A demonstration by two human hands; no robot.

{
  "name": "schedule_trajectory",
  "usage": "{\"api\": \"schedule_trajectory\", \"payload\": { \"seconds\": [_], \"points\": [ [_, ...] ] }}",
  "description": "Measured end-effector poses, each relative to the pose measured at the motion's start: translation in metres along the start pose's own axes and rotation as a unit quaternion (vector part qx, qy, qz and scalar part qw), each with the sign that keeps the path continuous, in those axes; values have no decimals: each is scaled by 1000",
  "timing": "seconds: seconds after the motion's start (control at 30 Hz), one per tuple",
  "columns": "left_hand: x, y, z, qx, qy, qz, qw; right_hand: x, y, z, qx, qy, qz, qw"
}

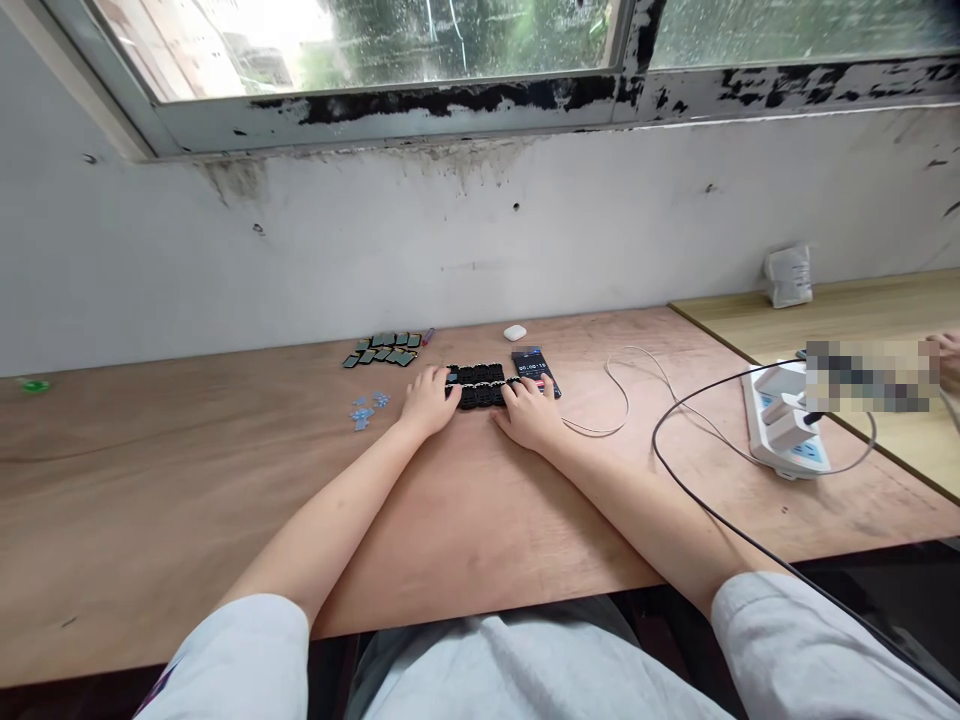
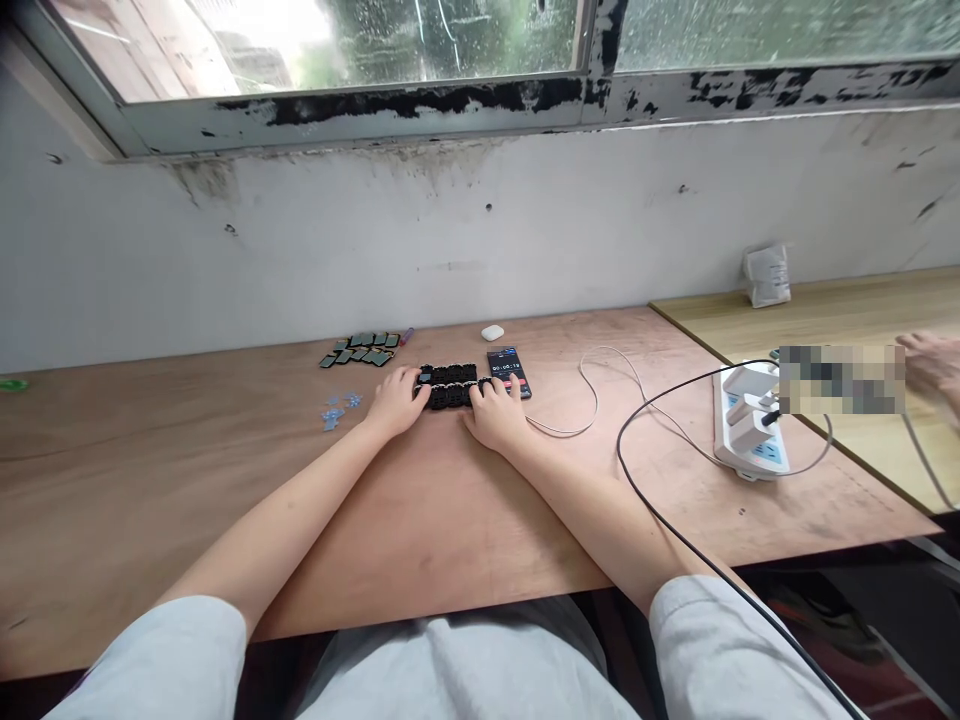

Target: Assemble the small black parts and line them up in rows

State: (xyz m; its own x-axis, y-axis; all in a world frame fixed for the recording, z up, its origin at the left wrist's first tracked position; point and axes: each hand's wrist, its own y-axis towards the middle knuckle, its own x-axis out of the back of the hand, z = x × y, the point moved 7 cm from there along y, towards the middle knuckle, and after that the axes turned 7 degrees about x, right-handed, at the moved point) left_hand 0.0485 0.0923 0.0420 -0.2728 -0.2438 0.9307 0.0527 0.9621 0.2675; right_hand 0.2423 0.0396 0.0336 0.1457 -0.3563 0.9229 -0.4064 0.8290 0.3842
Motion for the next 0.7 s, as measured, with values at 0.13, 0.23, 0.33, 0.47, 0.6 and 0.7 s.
{"api": "schedule_trajectory", "payload": {
  "seconds": [0.13, 0.23, 0.33, 0.47, 0.6, 0.7],
  "points": [
    [-7, -22, 14, 11, 32, 17, 999, -5, 0, 0, 3, 6, 9, 1000],
    [-12, -27, 13, 10, 38, 22, 999, -6, 0, 1, 2, 2, 8, 1000],
    [-16, -25, 10, -12, 33, 22, 999, -7, -1, 2, 4, -4, 11, 1000],
    [-17, -23, 10, -38, 15, 20, 999, -8, -1, 2, 5, -12, 9, 1000],
    [-17, -22, 13, -36, 0, 25, 999, -9, -1, 1, 2, -12, 10, 1000],
    [-17, -20, 14, -30, -6, 30, 999, -11, -1, 1, 2, -9, 14, 1000]
  ]
}}
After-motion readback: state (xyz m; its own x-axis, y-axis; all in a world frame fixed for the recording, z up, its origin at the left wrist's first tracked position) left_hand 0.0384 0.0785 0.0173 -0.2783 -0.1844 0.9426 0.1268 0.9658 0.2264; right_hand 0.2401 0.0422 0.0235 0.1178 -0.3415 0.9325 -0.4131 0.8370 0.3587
